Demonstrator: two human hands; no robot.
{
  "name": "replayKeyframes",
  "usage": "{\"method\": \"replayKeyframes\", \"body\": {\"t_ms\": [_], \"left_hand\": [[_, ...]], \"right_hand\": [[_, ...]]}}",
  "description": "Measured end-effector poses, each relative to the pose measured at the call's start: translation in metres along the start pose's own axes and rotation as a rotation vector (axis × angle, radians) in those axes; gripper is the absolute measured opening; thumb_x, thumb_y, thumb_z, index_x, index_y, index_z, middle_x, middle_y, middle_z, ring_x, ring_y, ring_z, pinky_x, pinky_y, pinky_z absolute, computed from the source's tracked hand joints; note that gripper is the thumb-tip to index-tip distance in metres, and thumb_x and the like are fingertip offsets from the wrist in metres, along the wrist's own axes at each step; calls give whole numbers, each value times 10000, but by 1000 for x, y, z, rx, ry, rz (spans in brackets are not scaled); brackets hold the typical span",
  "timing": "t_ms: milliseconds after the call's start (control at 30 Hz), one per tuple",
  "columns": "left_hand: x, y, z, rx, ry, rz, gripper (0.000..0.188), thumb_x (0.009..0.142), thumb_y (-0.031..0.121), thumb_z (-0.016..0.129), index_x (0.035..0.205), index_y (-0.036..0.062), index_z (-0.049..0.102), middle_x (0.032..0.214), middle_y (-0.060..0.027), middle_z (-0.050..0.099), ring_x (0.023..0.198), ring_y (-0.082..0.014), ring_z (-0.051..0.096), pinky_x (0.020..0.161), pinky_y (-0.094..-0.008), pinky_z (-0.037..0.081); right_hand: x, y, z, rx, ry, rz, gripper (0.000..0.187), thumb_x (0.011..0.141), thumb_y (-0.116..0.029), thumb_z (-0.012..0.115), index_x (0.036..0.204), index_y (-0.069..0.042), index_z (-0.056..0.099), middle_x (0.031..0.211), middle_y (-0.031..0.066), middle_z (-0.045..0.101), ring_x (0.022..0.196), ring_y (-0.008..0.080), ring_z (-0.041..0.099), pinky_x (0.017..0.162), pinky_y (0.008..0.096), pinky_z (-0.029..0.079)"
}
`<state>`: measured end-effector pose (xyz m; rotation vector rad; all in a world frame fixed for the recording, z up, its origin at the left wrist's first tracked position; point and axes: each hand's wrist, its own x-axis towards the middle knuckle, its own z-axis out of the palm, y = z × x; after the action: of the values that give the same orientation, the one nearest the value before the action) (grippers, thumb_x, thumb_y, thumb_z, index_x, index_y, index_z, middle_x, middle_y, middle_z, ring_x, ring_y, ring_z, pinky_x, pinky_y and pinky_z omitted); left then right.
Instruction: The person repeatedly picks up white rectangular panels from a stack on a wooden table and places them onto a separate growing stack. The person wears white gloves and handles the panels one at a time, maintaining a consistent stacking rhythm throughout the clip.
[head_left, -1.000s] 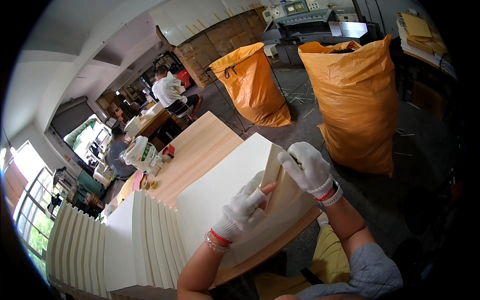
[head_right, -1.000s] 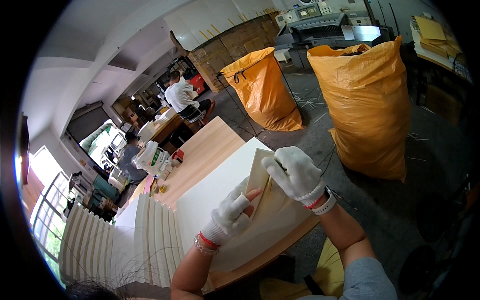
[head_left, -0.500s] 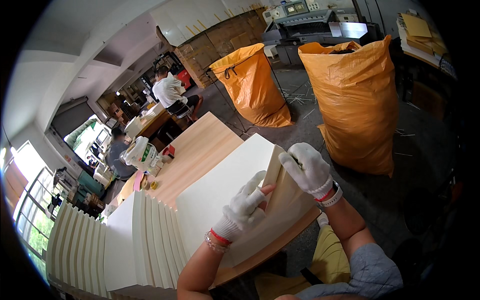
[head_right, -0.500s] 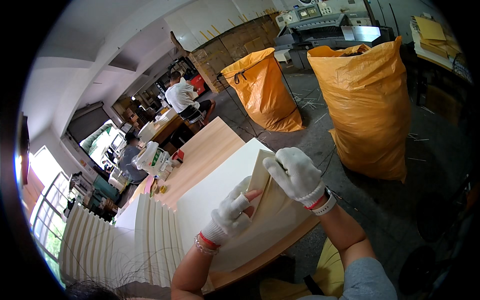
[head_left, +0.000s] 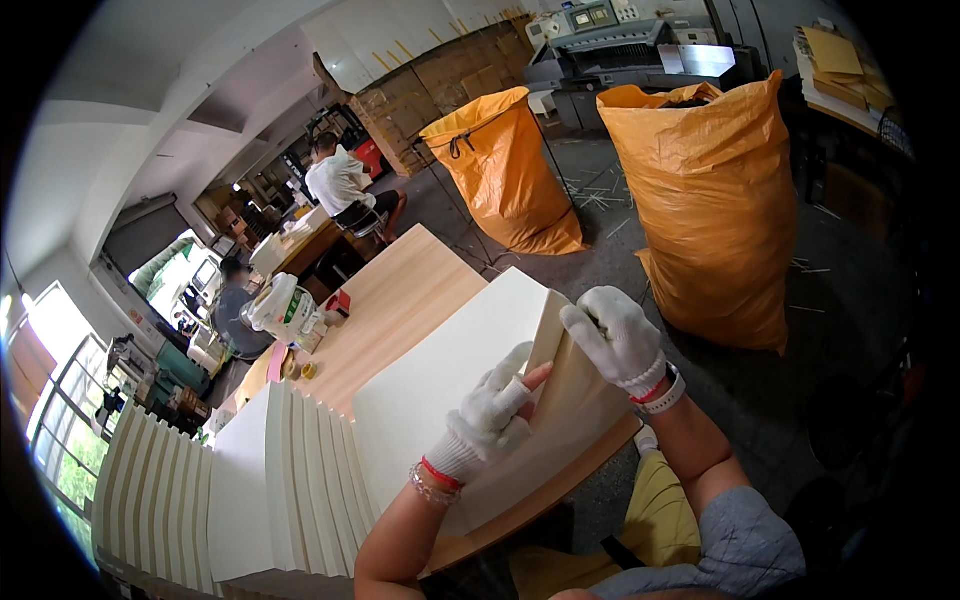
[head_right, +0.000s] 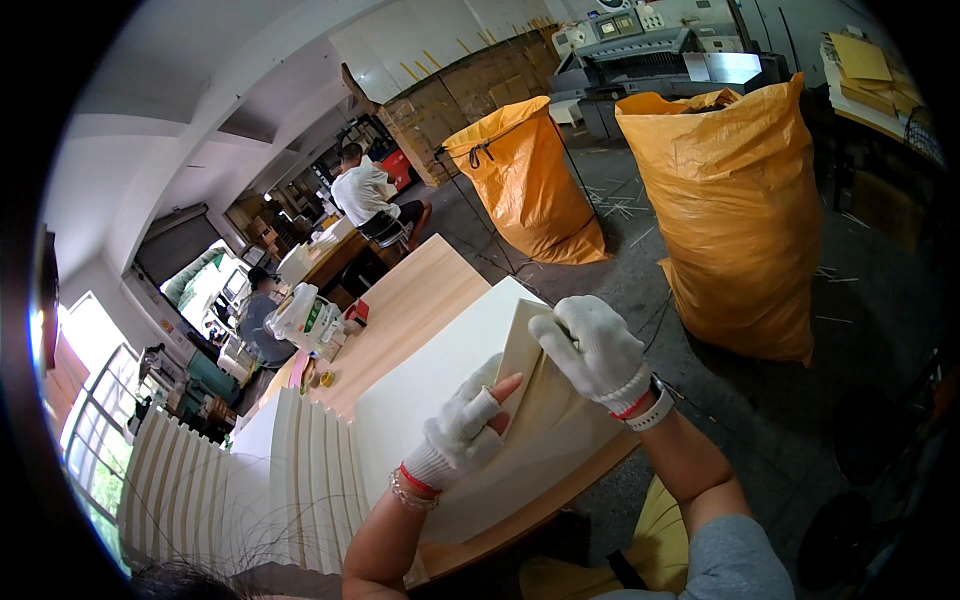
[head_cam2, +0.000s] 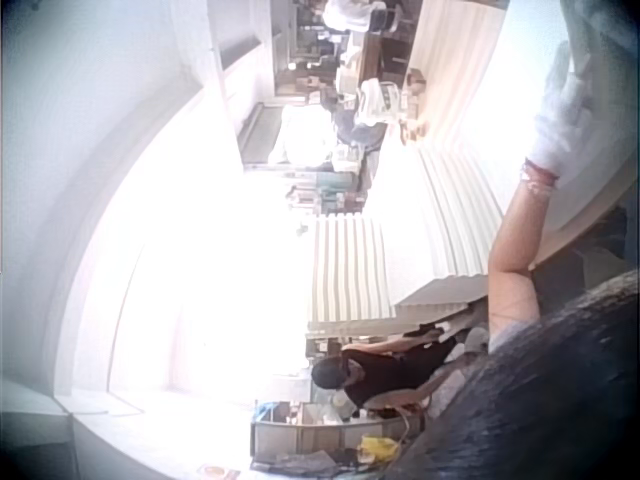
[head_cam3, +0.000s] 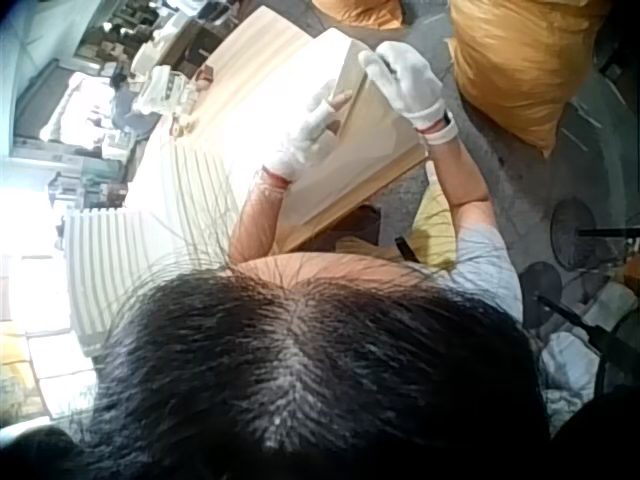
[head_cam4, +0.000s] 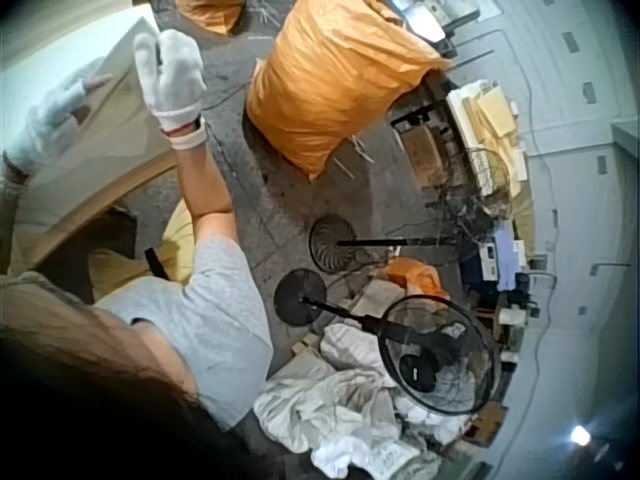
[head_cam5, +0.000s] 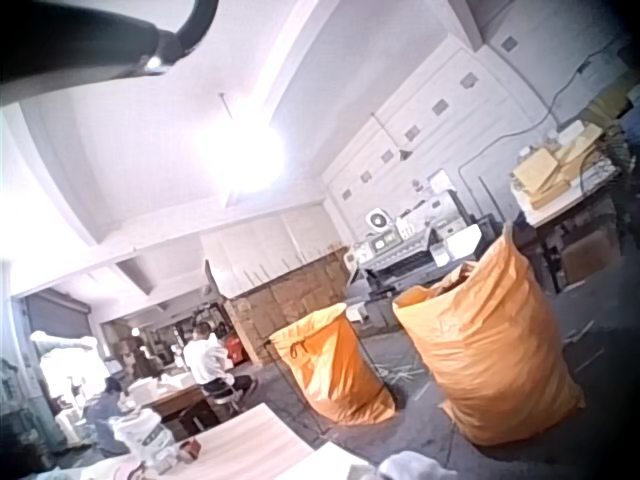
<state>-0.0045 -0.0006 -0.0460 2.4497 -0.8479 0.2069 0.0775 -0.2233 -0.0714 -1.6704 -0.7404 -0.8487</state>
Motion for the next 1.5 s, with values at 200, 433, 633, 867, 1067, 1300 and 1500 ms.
{"method": "replayKeyframes", "body": {"t_ms": [200, 433, 633, 867, 1067, 1300, 1500], "left_hand": [[2, 2, 9, -48, 146, -31, 525, 722, -30, 805, 1210, 62, 635, 1579, -270, 315, 1292, -383, 553, 991, -373, 487], [0, 4, 6, -75, 136, -33, 535, 712, -33, 816, 1203, 54, 623, 1568, -268, 338, 1298, -388, 550, 999, -380, 482], [0, -4, 6, -163, 44, -71, 480, 715, -24, 816, 1157, 44, 644, 1541, -284, 375, 1316, -381, 539, 1025, -393, 464], [1, 7, 7, -47, 182, -54, 424, 718, -1, 827, 1096, 32, 637, 1537, -294, 375, 1321, -382, 537, 1019, -394, 471], [1, -2, 4, -36, 43, 9, 371, 735, -35, 776, 1074, 23, 637, 1503, -296, 421, 1317, -386, 539, 1003, -389, 483], [4, 9, 9, -70, 183, -37, 410, 703, -12, 834, 1065, 30, 647, 1534, -283, 380, 1310, -398, 539, 1004, -390, 485], [1, 3, 8, -101, 162, -44, 522, 696, 0, 850, 1178, 41, 655, 1544, -278, 365, 1312, -395, 538, 1016, -394, 477]], "right_hand": [[-1, 0, 2, 14, 15, 47, 320, 995, -198, 610, 744, -16, 528, 675, 141, 510, 663, 336, 534, 641, 439, 434], [-1, 2, -3, 10, -21, 16, 269, 981, -182, 621, 792, 4, 576, 712, 131, 550, 647, 290, 566, 618, 390, 452], [0, -1, -2, -19, -8, 40, 273, 984, -186, 621, 788, -2, 574, 707, 133, 544, 638, 280, 561, 611, 383, 450], [-3, 0, -1, 44, 1, 88, 324, 992, -225, 625, 763, -12, 539, 704, 151, 526, 677, 340, 547, 644, 429, 446], [-3, -3, -3, 16, -5, 71, 311, 988, -229, 636, 783, -8, 560, 722, 149, 546, 687, 338, 562, 651, 428, 454], [-5, 5, 1, 39, 31, 98, 318, 985, -218, 639, 765, -4, 556, 690, 152, 538, 652, 327, 560, 631, 419, 454], [-5, 3, -3, 54, 7, 83, 269, 989, -192, 623, 805, 1, 588, 709, 131, 560, 639, 263, 569, 614, 381, 455]]}}
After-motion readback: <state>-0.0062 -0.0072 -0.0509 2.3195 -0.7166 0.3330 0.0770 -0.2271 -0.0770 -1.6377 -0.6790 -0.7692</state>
